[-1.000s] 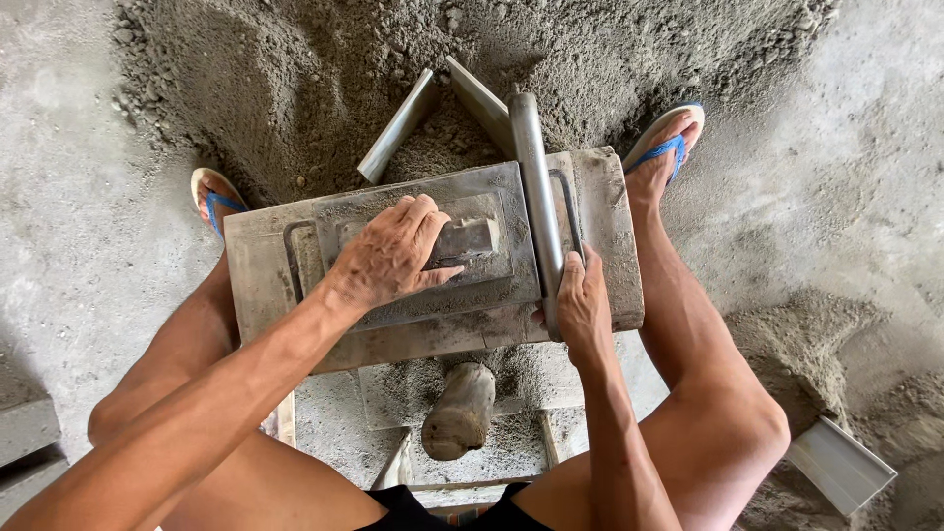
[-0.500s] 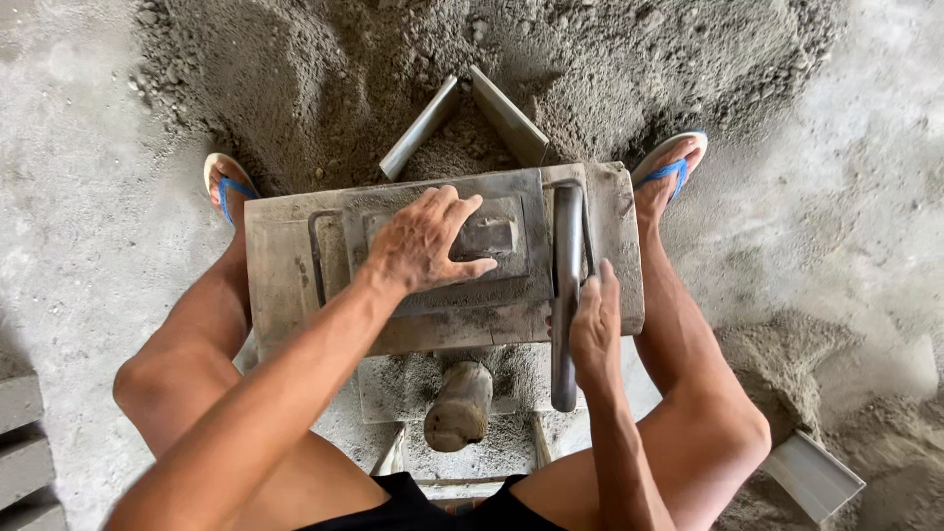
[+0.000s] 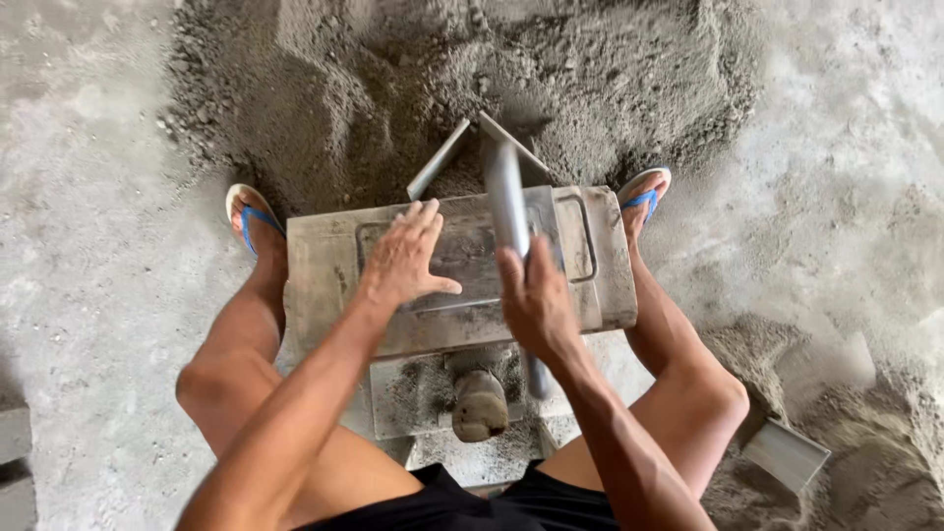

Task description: The person scoops wet concrete into a rectangular metal mold, levels the surface with a straight edge, and compacts it with a roller. They then lift the mold, flip it over to release the formed brick onto a stack, and repeat the process.

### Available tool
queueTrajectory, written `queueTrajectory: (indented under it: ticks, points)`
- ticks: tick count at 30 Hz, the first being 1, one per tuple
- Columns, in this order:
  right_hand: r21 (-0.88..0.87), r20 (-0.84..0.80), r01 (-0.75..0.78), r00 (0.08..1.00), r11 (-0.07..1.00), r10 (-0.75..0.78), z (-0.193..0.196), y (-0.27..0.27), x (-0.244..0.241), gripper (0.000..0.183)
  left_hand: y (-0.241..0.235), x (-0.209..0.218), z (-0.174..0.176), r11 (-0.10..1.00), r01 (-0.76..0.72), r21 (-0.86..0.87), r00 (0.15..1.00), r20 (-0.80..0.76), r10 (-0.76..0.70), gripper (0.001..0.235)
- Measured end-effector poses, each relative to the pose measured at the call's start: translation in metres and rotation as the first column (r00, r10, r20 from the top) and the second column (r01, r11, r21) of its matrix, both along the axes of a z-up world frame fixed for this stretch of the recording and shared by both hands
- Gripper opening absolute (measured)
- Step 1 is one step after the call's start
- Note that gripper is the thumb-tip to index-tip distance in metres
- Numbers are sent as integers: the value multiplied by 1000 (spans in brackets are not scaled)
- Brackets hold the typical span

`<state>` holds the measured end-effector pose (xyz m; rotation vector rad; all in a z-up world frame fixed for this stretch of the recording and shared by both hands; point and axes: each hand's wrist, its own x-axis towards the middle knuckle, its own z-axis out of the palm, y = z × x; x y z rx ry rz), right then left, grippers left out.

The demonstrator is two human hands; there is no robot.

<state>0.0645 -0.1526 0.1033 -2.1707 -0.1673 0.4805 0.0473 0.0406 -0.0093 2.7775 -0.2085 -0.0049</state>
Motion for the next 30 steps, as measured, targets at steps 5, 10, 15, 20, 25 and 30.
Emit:
queueTrajectory:
  ticks: [5, 10, 15, 20, 25, 30]
  points:
    - [132, -293, -18, 954, 991, 56, -21, 10, 8, 42, -4, -2, 11, 998, -63, -3, 986, -153, 61, 104]
    - [102, 39, -81, 996, 992, 77, 13, 12, 1, 40, -5, 2, 5, 996, -68, 59, 993, -92, 74, 105]
    - [62, -520, -23, 852, 998, 52, -61, 7, 17, 51, -7, -4, 8, 993, -98, 63, 982, -158, 107, 101]
    - [-22, -235, -64, 970, 998, 57, -13, 12, 8, 48, -7, 1, 26, 996, -84, 4, 984, -156, 83, 100]
    - [29, -381, -69, 922, 997, 75, -49, 7, 13, 55, -10, -9, 7, 992, -101, 77, 984, -139, 111, 103]
    - [11, -3, -138, 990, 990, 138, 22, 24, 25, 46, -9, -1, 29, 993, -84, 85, 977, -190, 99, 103]
